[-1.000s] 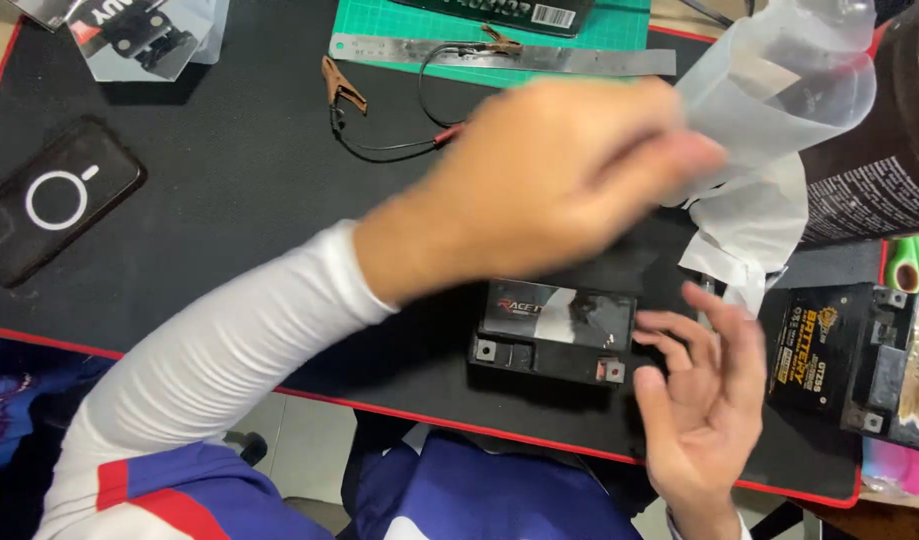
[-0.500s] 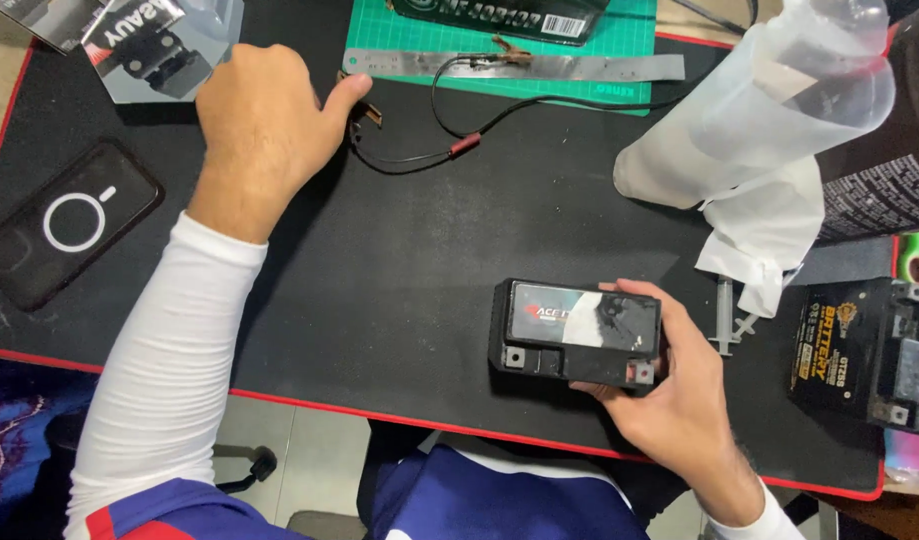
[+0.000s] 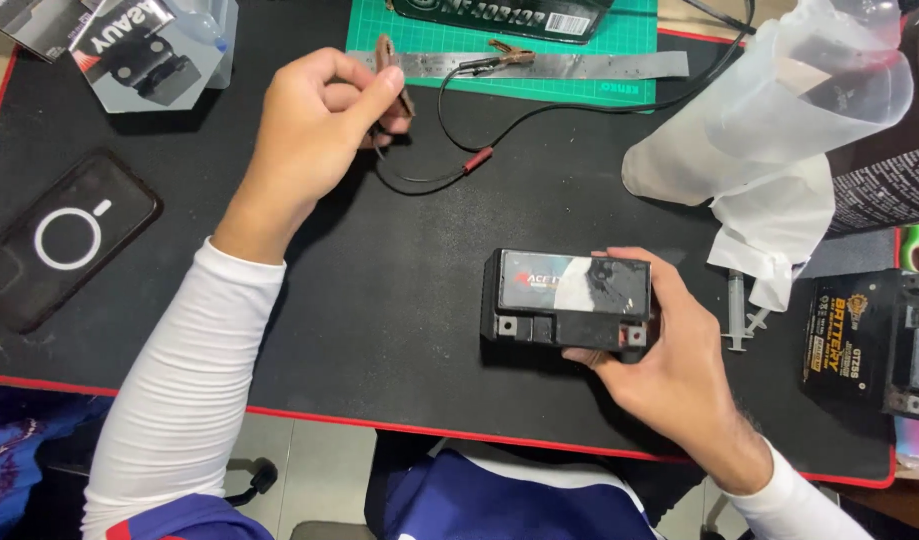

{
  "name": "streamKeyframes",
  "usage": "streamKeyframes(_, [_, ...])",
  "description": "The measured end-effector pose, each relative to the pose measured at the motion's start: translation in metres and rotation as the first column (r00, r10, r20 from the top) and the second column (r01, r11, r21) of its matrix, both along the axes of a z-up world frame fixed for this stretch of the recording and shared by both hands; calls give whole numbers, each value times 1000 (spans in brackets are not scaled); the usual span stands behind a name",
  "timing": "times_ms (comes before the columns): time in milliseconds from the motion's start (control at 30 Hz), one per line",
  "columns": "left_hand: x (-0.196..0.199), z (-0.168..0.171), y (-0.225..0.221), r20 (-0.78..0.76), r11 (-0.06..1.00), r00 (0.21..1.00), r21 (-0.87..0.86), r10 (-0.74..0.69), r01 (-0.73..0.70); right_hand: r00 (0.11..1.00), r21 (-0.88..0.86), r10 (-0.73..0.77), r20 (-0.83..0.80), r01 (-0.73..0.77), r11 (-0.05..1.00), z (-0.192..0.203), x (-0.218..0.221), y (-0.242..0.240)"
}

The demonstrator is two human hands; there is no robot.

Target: Filling a battery with fluid using a syringe, installing caps, cleaning the exterior, and applying a label.

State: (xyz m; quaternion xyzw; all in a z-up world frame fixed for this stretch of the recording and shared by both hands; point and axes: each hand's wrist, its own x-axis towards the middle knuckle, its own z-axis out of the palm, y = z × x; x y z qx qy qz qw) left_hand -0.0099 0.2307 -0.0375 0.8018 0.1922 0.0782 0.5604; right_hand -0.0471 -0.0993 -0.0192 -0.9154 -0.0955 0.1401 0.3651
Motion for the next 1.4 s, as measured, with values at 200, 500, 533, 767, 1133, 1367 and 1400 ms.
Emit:
streamKeyframes(200, [-6,17,-11,65,862,983,-473,-175,184,998,-10,46,33,-46,999,-4,11,9])
streamKeyframes(500, [-6,5,-17,107,732,973,-643,-205,224,997,118,37,64,-44,992,-16,10,5])
streamKeyframes(533, [-6,7,-19,97,758,979,-621,-181,202,998,106,22,52,-27,994,-16,11,5])
streamKeyframes(767, [-14,12,-24,145,807,952,-505,-269,305,988,51,31,150,-39,998,-18,9,-2])
streamKeyframes(1133, [-29,39,-38,426,846,743,116,-516,521,963,368,235,130,-267,891,7,23,-23])
streamKeyframes(1367, [-30,46,-8,400,783,676,384,-619,490,888,105,229,400,-292,951,58,21,-9])
streamKeyframes(1400, [-30,43,-4,333,737,669,441,-665,513,875,101,251,414,-318,943,63,22,-5])
